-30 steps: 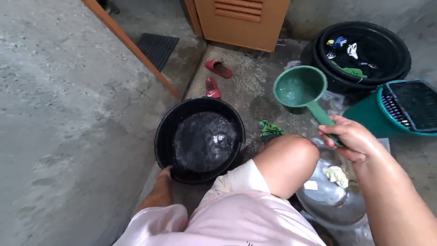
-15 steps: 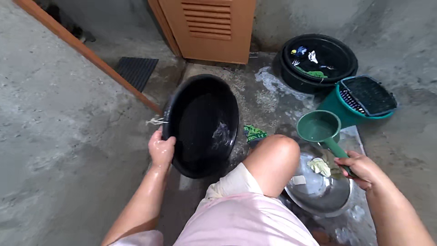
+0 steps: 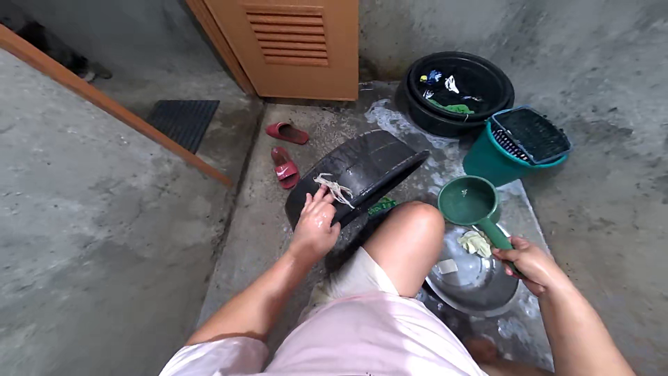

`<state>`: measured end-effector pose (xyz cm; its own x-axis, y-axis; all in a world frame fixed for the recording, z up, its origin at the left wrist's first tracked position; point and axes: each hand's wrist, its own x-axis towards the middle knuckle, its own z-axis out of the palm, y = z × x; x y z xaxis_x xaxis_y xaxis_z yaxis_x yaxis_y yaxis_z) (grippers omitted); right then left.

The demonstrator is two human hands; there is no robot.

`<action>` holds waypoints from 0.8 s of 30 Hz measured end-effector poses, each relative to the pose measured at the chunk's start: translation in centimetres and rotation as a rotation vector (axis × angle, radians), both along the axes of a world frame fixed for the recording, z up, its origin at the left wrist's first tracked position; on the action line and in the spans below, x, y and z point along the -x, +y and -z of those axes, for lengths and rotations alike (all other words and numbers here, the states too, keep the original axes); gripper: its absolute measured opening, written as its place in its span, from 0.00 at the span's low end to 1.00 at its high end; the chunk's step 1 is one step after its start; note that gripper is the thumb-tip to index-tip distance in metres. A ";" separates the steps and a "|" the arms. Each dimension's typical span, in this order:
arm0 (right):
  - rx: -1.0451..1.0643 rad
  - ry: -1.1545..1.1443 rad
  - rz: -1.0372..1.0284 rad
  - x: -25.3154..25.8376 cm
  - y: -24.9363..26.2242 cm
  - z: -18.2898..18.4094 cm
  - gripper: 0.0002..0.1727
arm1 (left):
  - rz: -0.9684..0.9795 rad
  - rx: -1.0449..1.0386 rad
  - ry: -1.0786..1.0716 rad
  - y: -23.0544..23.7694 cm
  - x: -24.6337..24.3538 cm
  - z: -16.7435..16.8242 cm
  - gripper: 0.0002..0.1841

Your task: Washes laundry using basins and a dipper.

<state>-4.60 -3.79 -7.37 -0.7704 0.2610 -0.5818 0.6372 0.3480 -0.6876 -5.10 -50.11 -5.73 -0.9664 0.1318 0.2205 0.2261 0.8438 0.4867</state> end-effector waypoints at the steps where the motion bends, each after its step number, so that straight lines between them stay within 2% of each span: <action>1: 0.010 0.001 0.000 0.1 0.0 0.4 0.15 | -0.024 -0.015 0.030 -0.4 0.1 0.0 0.04; 4: 0.055 -0.001 -0.005 0.6 -0.4 0.9 0.15 | -0.157 -0.115 0.195 -5.2 1.2 0.8 0.10; 7: 0.056 -0.030 -0.033 1.3 -0.6 1.4 0.17 | -0.500 -0.285 0.164 -12.9 1.0 3.4 0.25; 8: 0.046 -0.039 -0.048 1.6 -0.8 1.5 0.18 | -0.657 -0.369 0.120 -15.1 0.2 4.7 0.26; 12: 0.044 -0.067 -0.098 3.0 -1.4 2.4 0.19 | -1.194 -0.733 -0.051 -20.6 -5.9 12.8 0.24; 14: 0.068 -0.068 -0.116 3.6 -1.9 3.1 0.17 | -1.355 -0.903 -0.105 -21.1 -9.8 17.4 0.28; 16: 0.077 -0.067 -0.146 4.2 -2.4 3.9 0.17 | -1.460 -0.975 -0.165 -20.1 -13.6 21.2 0.33; 18: 0.062 -0.059 -0.197 4.7 -2.7 4.3 0.17 | -1.541 -0.863 -0.270 -19.3 -16.2 24.7 0.34; 20: 0.016 -0.049 -0.262 5.3 -2.8 4.2 0.19 | -1.602 -0.536 -0.463 -18.8 -17.0 26.9 0.38; 21: -0.027 -0.046 -0.301 5.6 -2.8 4.0 0.21 | -1.586 -0.356 -0.562 -18.0 -16.3 26.3 0.43; 22: -0.084 -0.049 -0.351 6.1 -2.7 3.5 0.22 | -1.506 -0.169 -0.590 -16.8 -14.8 25.2 0.46; 24: -0.201 -0.049 -0.460 7.5 -2.8 2.0 0.23 | -1.094 0.058 -0.426 -14.1 -9.9 23.0 0.42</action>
<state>-12.09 -6.59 -9.35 -0.8049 0.0115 -0.5934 0.4166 0.7230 -0.5511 4.82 -64.26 -28.76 -0.5658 -0.8147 -0.1272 -0.8044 0.5115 0.3021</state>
